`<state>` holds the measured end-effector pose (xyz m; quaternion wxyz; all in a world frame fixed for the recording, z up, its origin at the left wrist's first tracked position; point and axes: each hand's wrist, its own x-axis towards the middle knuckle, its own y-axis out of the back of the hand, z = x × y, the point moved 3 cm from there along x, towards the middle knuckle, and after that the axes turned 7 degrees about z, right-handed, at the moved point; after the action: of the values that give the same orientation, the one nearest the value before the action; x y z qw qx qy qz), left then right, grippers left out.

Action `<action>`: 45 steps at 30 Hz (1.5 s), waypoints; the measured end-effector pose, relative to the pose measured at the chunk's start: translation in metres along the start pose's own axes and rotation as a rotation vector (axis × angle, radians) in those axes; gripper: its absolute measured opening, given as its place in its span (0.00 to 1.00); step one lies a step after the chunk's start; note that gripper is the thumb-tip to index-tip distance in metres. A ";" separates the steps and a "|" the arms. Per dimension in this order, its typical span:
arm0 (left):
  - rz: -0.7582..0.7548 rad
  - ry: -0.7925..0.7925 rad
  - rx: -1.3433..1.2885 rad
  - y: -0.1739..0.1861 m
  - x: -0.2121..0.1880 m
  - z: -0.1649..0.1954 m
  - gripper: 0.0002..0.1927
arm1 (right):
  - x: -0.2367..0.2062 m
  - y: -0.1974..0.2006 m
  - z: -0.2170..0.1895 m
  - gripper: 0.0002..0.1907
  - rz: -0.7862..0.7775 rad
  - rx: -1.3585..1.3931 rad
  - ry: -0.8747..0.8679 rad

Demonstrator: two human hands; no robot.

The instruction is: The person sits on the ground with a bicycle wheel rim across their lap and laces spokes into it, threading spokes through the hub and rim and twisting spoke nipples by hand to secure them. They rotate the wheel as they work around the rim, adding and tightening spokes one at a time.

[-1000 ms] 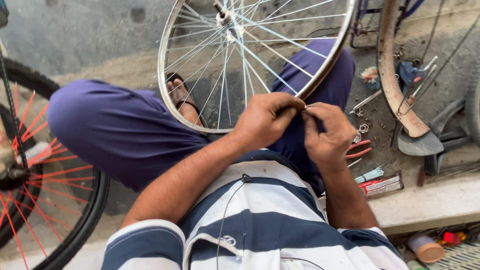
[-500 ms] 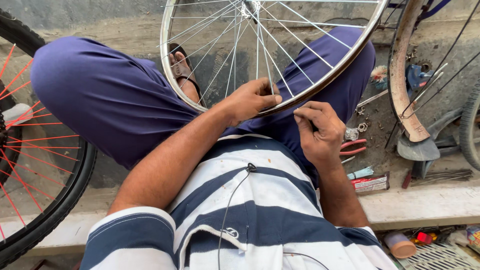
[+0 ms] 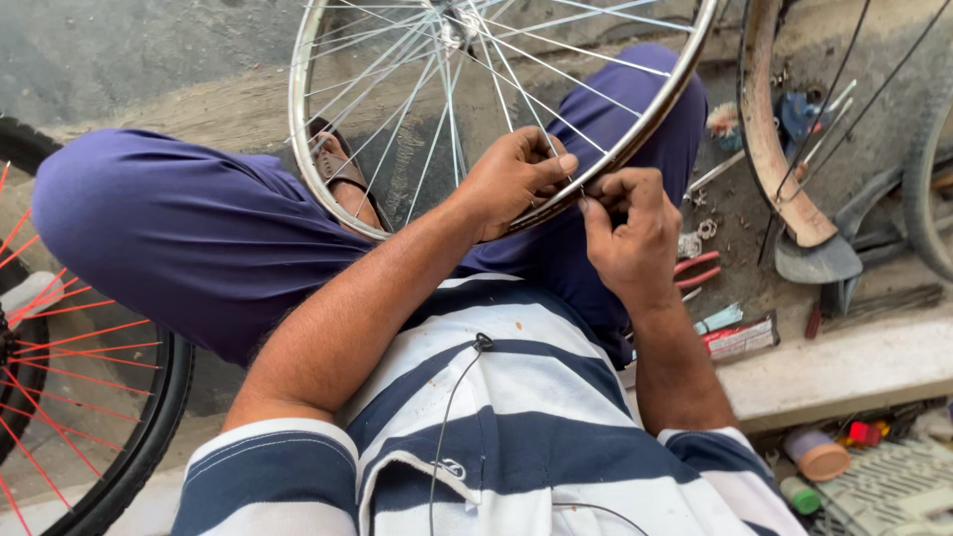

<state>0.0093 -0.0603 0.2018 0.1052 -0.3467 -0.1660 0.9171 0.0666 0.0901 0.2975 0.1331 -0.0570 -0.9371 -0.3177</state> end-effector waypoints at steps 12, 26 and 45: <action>-0.023 0.042 -0.067 0.000 0.001 -0.006 0.12 | 0.010 0.003 0.007 0.15 -0.104 0.062 -0.060; -0.017 0.016 -0.045 -0.002 -0.005 -0.004 0.13 | 0.008 0.000 0.002 0.16 0.059 0.082 0.005; 0.000 -0.066 0.052 -0.019 -0.010 -0.023 0.18 | -0.104 0.102 0.246 0.09 0.586 -0.049 -0.501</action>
<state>0.0330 -0.0407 0.1989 0.1087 -0.3132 -0.1454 0.9322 0.1334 0.3187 0.1395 -0.0162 -0.4015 -0.8766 -0.2648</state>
